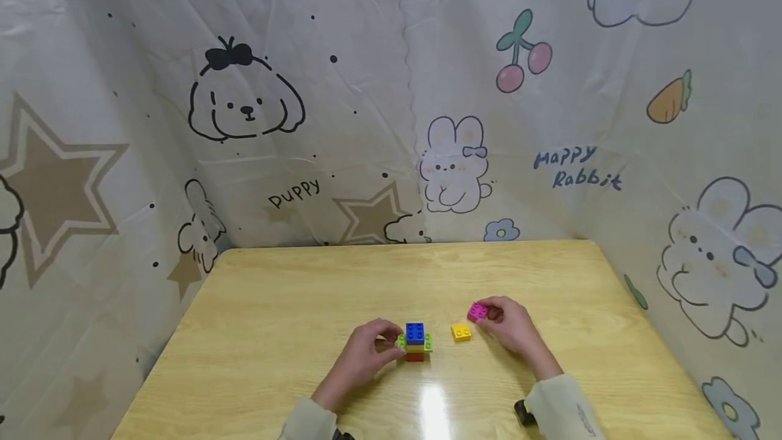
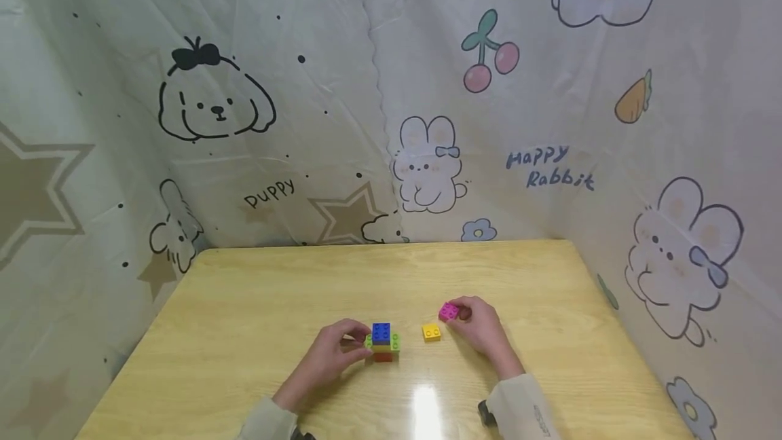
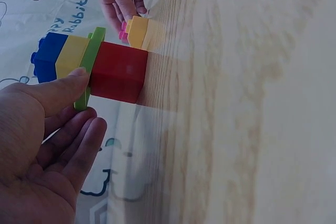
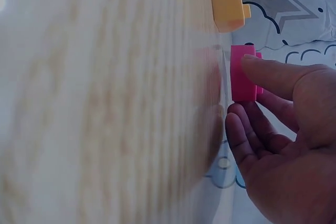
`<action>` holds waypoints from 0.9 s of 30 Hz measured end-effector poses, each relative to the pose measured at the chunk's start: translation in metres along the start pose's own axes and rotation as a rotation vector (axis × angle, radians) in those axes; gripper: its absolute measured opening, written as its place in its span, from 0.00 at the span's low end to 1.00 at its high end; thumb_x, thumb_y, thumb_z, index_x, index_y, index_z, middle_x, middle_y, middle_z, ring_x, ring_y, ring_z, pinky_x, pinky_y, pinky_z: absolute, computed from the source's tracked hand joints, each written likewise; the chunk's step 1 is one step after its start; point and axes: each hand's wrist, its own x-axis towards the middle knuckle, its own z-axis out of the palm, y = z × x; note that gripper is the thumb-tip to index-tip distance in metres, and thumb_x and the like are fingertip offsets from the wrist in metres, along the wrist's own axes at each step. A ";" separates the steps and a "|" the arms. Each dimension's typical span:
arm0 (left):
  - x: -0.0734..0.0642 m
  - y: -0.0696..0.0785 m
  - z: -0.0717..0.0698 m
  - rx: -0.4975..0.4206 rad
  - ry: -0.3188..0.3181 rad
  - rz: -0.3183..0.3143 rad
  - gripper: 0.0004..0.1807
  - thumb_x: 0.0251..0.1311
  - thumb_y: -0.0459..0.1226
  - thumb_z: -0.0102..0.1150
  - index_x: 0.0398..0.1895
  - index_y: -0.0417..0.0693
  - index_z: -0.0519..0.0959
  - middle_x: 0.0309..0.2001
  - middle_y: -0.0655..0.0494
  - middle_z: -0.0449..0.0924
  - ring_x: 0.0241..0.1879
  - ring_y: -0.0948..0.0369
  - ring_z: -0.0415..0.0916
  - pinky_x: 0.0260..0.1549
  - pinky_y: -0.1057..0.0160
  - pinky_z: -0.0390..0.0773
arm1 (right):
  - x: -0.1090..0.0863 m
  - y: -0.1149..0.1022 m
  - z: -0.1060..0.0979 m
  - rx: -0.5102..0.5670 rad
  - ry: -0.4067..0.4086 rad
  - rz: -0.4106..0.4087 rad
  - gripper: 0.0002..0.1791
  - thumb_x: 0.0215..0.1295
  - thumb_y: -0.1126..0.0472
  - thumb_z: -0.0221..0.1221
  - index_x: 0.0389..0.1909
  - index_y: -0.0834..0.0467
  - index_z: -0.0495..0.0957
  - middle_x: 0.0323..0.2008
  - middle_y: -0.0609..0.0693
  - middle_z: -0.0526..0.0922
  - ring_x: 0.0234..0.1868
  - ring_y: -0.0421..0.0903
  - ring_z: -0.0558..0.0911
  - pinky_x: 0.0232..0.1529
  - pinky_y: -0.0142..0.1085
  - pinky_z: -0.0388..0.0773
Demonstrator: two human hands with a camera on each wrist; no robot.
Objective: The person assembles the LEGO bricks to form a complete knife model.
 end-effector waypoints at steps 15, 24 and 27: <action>-0.009 0.000 0.017 -0.032 -0.004 -0.010 0.16 0.63 0.41 0.73 0.50 0.48 0.84 0.45 0.59 0.84 0.45 0.62 0.82 0.49 0.66 0.85 | -0.025 -0.009 -0.005 0.050 0.017 -0.072 0.22 0.64 0.66 0.70 0.59 0.60 0.82 0.49 0.53 0.84 0.47 0.46 0.83 0.50 0.39 0.85; -0.004 -0.002 0.005 -0.034 -0.003 -0.007 0.15 0.63 0.40 0.72 0.50 0.46 0.84 0.45 0.58 0.84 0.45 0.62 0.82 0.47 0.67 0.85 | -0.025 -0.038 -0.003 0.085 0.026 -0.205 0.21 0.64 0.67 0.70 0.58 0.58 0.83 0.48 0.51 0.84 0.49 0.48 0.83 0.54 0.41 0.85; -0.001 -0.001 0.001 -0.026 0.002 0.003 0.15 0.64 0.40 0.72 0.51 0.47 0.84 0.45 0.58 0.84 0.45 0.61 0.82 0.47 0.67 0.85 | -0.025 -0.047 -0.002 0.100 0.018 -0.235 0.21 0.63 0.67 0.71 0.57 0.58 0.84 0.48 0.51 0.84 0.49 0.48 0.84 0.56 0.46 0.85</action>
